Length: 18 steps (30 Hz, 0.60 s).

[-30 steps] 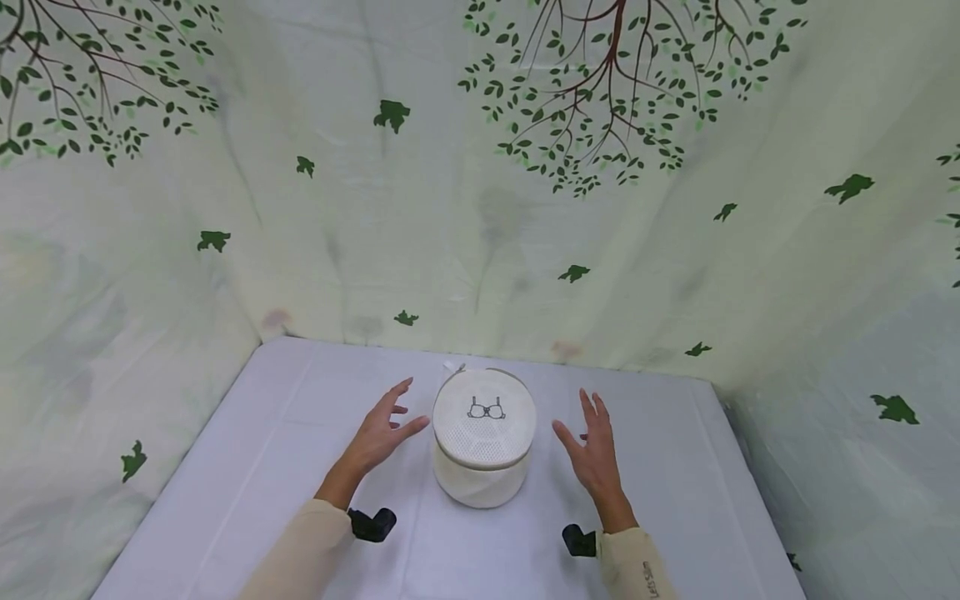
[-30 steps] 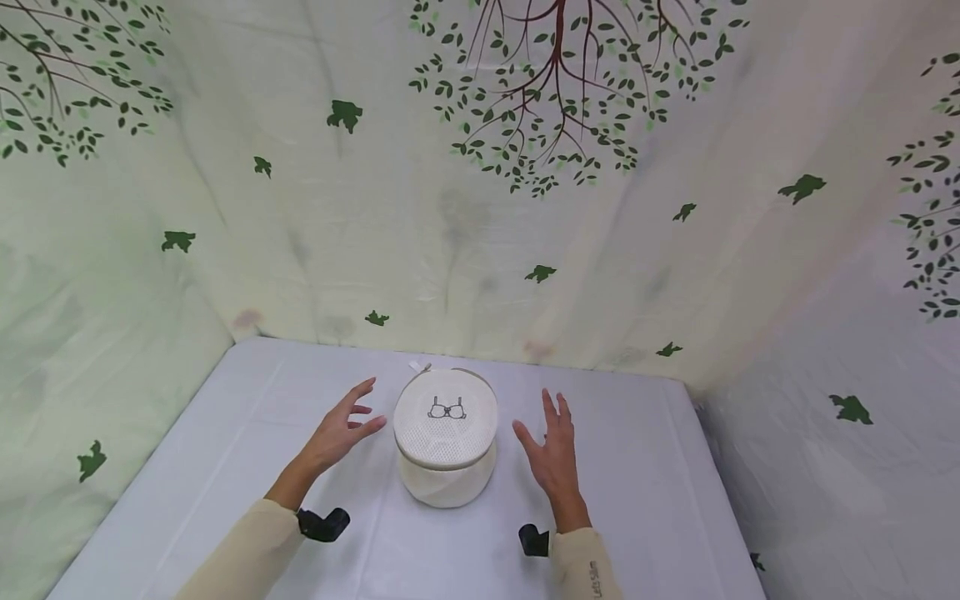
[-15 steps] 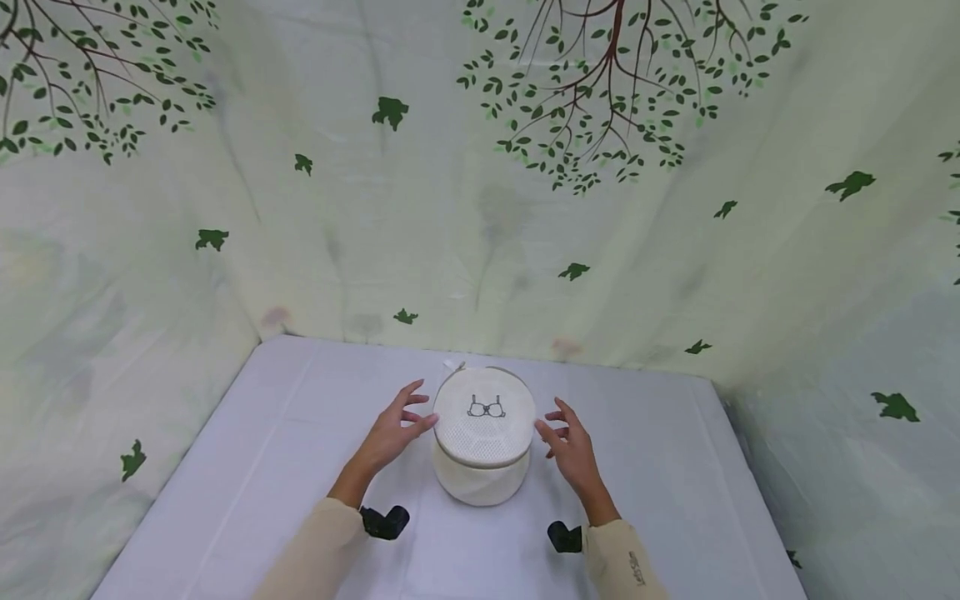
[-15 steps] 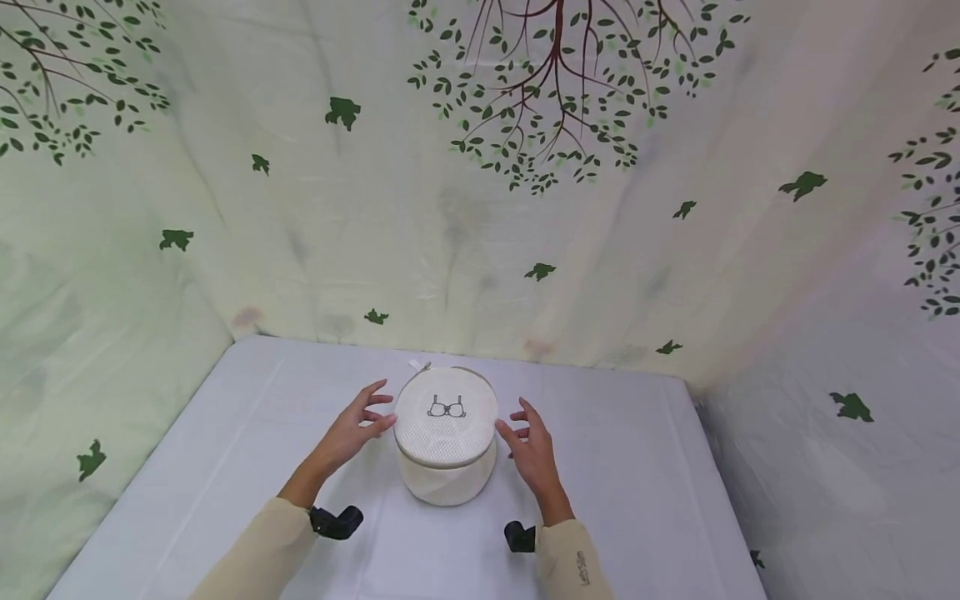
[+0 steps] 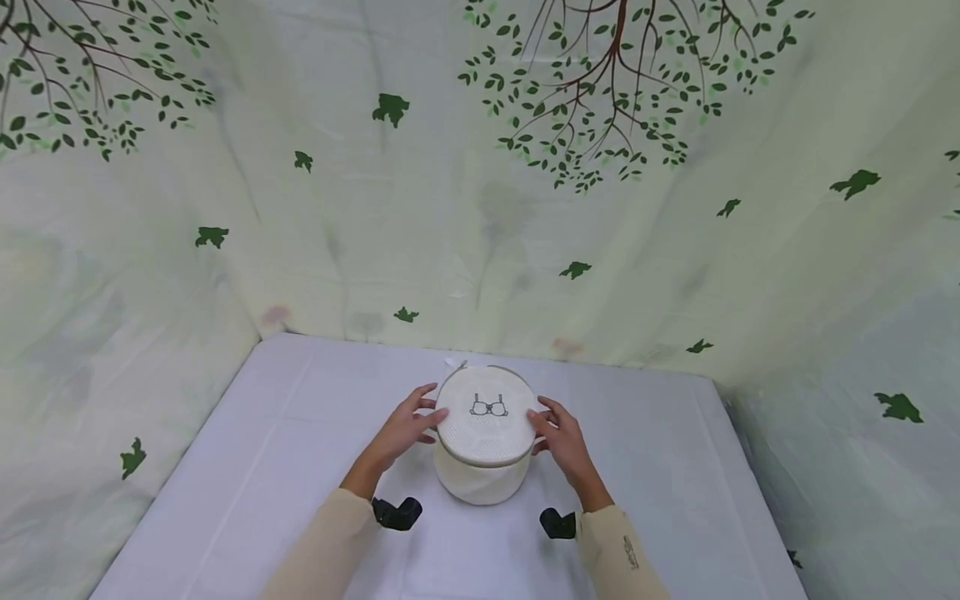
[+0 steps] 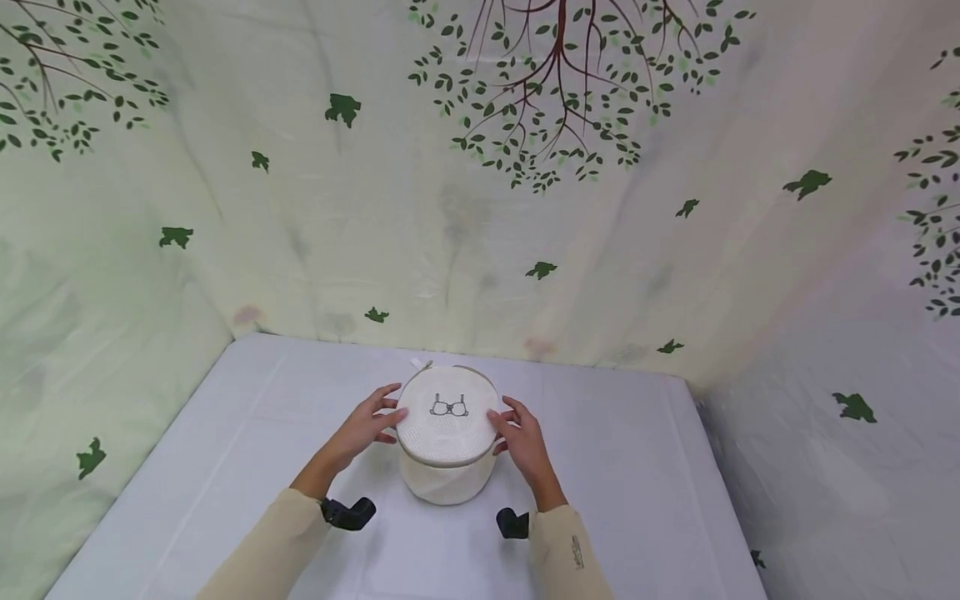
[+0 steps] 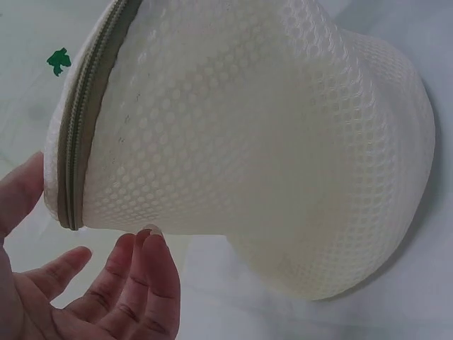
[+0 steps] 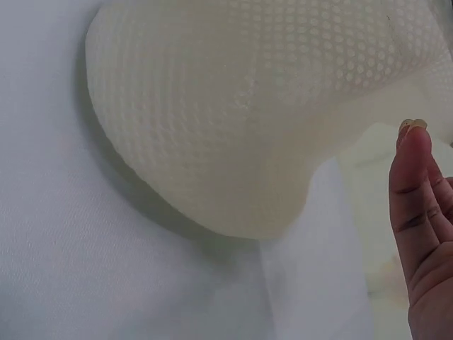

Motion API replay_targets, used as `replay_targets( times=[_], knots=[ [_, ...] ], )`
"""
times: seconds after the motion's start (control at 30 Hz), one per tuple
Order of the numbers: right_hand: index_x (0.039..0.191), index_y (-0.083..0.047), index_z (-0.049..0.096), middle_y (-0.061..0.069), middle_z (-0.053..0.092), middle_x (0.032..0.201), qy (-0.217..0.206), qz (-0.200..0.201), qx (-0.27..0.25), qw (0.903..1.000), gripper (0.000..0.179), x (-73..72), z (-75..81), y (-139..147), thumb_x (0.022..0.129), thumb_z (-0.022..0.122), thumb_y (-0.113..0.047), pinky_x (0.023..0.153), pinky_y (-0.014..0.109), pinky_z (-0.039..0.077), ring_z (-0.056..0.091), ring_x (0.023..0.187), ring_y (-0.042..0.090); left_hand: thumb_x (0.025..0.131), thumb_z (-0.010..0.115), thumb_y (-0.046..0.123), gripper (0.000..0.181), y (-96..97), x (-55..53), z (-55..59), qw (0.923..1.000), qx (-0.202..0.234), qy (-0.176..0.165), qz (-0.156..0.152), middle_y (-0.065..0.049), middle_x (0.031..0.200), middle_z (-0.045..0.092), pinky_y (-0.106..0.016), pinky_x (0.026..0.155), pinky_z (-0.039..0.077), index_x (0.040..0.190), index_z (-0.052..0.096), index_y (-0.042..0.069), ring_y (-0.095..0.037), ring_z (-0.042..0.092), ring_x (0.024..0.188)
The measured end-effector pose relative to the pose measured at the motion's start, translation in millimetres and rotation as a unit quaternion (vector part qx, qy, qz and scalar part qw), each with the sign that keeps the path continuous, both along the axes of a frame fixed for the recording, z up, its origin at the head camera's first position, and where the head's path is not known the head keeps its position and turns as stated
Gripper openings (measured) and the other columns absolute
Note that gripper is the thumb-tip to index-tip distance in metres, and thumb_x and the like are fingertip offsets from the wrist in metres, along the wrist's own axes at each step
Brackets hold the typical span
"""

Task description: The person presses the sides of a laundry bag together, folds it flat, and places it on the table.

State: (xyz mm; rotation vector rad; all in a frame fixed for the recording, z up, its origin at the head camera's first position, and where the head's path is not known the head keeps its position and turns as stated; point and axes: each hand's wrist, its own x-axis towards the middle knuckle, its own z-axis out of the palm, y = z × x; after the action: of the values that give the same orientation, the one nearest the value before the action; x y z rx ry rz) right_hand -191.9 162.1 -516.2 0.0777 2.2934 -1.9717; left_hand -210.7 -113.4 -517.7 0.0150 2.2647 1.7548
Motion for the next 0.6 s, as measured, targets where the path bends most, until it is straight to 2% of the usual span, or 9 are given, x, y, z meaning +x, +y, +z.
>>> replay_targets(
  times=[0.03,0.1,0.27,0.43,0.6],
  knots=[
    [0.140,0.007,0.041,0.011,0.061,0.092,-0.004,0.004,-0.006,1.0000,0.054,1.0,6.2,-1,0.096,0.060,-0.019,0.059,0.037,0.055,0.059,0.068,0.015,0.093,0.065,0.027,0.066,0.8,-0.3,0.0,1.0000,0.006,-0.002,0.000,-0.022,0.128,0.050,-0.038,0.075,0.057,0.148,0.034,0.009,-0.020,0.065,0.088],
    [0.137,0.007,0.043,0.010,0.062,0.090,0.000,0.010,-0.008,0.9999,0.054,-1.6,6.7,-2,0.096,0.061,-0.022,0.057,0.036,0.055,0.059,0.068,0.016,0.093,0.065,0.028,0.065,2.1,-0.8,-0.3,0.9999,0.014,-0.006,0.000,-0.021,0.126,0.051,-0.038,0.076,0.057,0.147,0.036,0.009,-0.020,0.065,0.088],
    [0.134,0.002,0.050,0.010,0.069,0.095,-0.014,0.011,-0.026,0.9995,0.057,-18.3,-11.7,-1,0.091,0.066,-0.032,0.058,0.031,0.053,0.062,0.070,0.017,0.093,0.065,0.031,0.061,5.8,-1.9,1.2,0.9998,0.014,-0.015,0.006,-0.018,0.122,0.052,-0.036,0.074,0.058,0.144,0.041,0.008,-0.019,0.065,0.087],
    [0.129,0.002,0.055,0.011,0.071,0.097,-0.050,0.018,-0.033,0.9980,0.054,-25.2,-13.7,0,0.089,0.068,-0.033,0.064,0.030,0.054,0.064,0.073,0.018,0.093,0.065,0.029,0.059,9.1,-2.2,3.2,0.9997,0.013,-0.020,0.010,-0.018,0.117,0.051,-0.035,0.072,0.058,0.142,0.042,0.005,-0.020,0.065,0.086],
    [0.126,0.002,0.057,0.010,0.071,0.095,-0.076,0.021,-0.053,0.9955,0.050,-28.2,-12.9,0,0.090,0.068,-0.030,0.065,0.029,0.055,0.066,0.072,0.018,0.093,0.065,0.031,0.060,10.4,-2.4,6.0,0.9997,-0.002,-0.022,0.008,-0.016,0.111,0.052,-0.035,0.071,0.058,0.142,0.042,0.005,-0.020,0.064,0.084]
  ],
)
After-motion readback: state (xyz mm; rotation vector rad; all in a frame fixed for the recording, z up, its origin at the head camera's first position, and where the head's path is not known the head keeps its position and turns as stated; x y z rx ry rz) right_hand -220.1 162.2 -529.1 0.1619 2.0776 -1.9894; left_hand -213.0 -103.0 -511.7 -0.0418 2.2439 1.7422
